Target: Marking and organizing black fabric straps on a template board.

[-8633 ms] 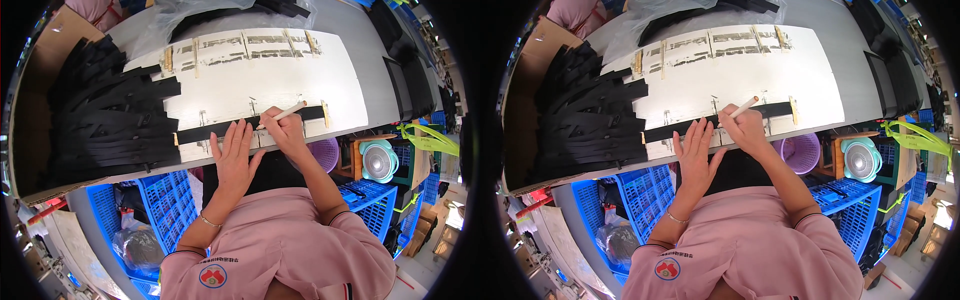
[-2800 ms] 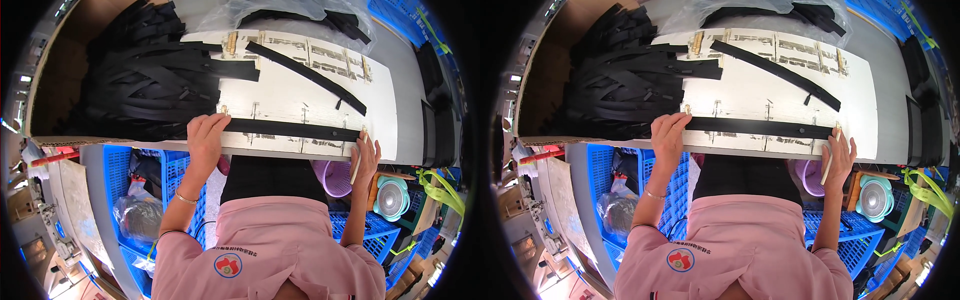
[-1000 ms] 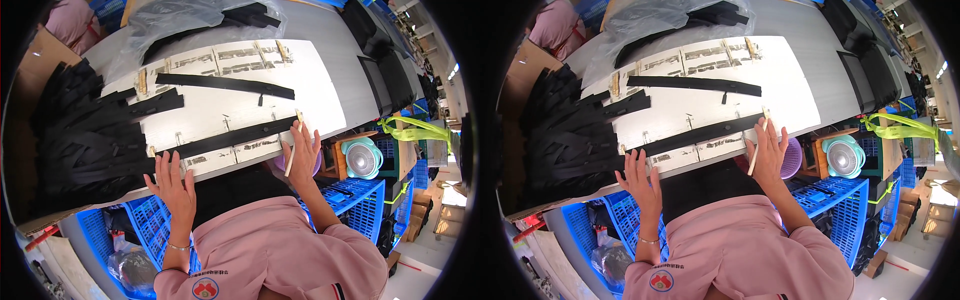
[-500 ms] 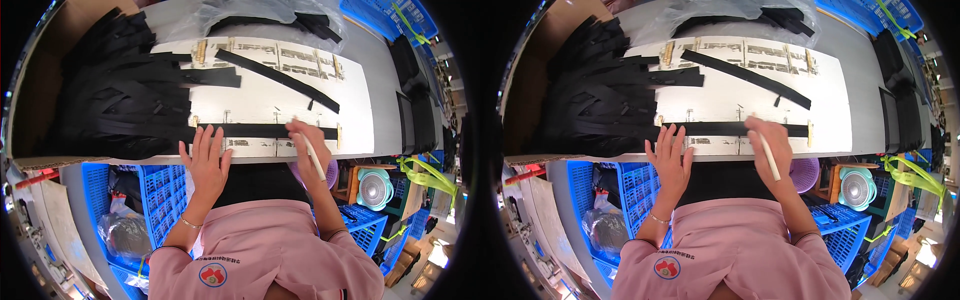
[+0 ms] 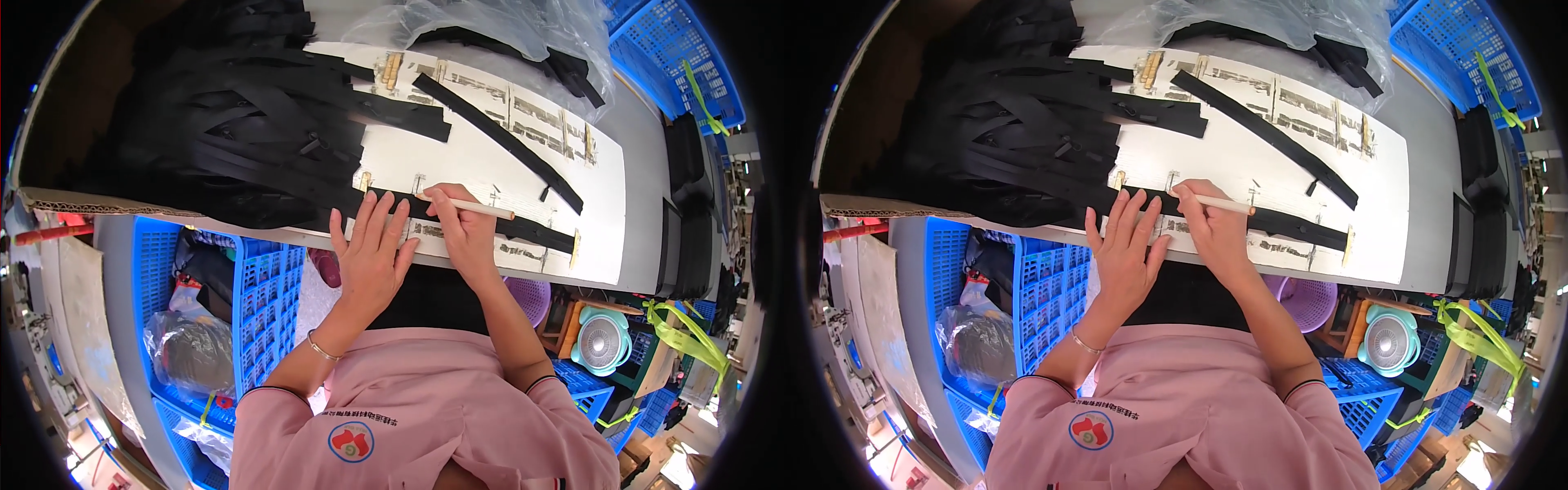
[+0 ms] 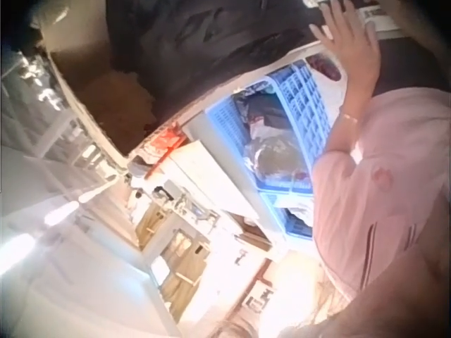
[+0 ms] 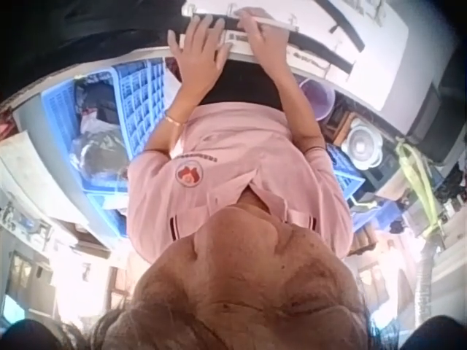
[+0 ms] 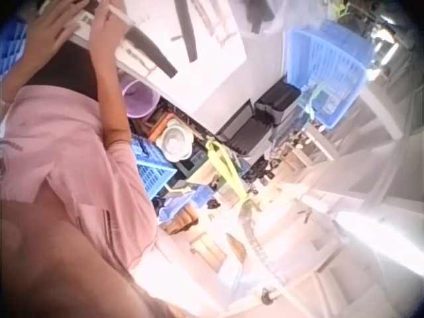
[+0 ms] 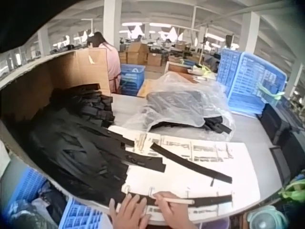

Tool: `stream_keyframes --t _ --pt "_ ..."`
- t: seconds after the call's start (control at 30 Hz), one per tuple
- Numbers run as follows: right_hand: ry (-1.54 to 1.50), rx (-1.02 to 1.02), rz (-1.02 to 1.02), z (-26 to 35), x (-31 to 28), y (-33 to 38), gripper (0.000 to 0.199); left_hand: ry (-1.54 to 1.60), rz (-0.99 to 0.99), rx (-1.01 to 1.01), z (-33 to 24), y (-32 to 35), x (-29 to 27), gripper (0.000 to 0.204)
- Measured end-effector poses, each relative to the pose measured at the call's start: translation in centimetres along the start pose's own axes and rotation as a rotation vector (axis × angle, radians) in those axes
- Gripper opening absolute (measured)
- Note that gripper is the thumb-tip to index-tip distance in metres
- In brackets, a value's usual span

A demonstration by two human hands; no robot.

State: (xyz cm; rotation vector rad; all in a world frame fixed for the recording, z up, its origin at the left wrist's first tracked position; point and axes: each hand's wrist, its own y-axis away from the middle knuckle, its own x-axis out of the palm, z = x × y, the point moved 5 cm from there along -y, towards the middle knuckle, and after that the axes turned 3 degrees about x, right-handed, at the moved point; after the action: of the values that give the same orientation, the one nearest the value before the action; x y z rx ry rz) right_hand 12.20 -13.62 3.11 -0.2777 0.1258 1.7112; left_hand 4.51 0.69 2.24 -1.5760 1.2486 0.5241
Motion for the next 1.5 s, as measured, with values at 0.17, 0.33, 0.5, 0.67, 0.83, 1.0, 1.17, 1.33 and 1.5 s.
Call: stream_keyframes --t 0.17,0.33,0.5,0.67,0.83,1.0,1.17,1.33,1.5 --pt "0.018 -0.009 0.006 0.1 0.2 0.1 0.020 0.010 0.008 0.001 -0.1 -0.1 0.0 0.053" --pt "0.065 -0.041 0.003 0.5 0.3 0.1 0.021 -0.001 0.009 0.001 -0.1 0.0 0.0 0.053" --pt "-0.004 0.041 0.068 -0.7 -0.3 0.5 0.019 -0.007 0.010 0.007 -0.1 -0.1 0.3 0.052" --pt "0.028 -0.040 0.080 -0.1 0.0 0.3 0.019 0.017 0.026 -0.014 0.0 0.1 0.4 0.050" --pt "0.077 -0.043 0.083 0.1 -0.2 0.3 0.021 0.012 0.037 -0.013 -0.1 -0.1 0.5 0.050" --pt "-0.087 0.008 0.076 0.4 -1.3 1.1 0.020 0.006 0.046 -0.009 -0.1 0.0 0.4 0.050" --pt "0.042 -0.091 -0.116 1.0 -5.9 1.2 0.018 -0.014 0.066 -0.009 -0.2 0.0 0.2 0.051" --pt "0.109 0.054 -0.249 -1.6 -9.9 2.4 0.020 -0.004 0.078 -0.009 -0.3 -0.1 0.2 0.052" --pt "0.112 0.019 -0.269 -1.7 -10.4 2.5 0.021 0.000 0.082 -0.006 -0.3 -0.2 0.2 0.052"
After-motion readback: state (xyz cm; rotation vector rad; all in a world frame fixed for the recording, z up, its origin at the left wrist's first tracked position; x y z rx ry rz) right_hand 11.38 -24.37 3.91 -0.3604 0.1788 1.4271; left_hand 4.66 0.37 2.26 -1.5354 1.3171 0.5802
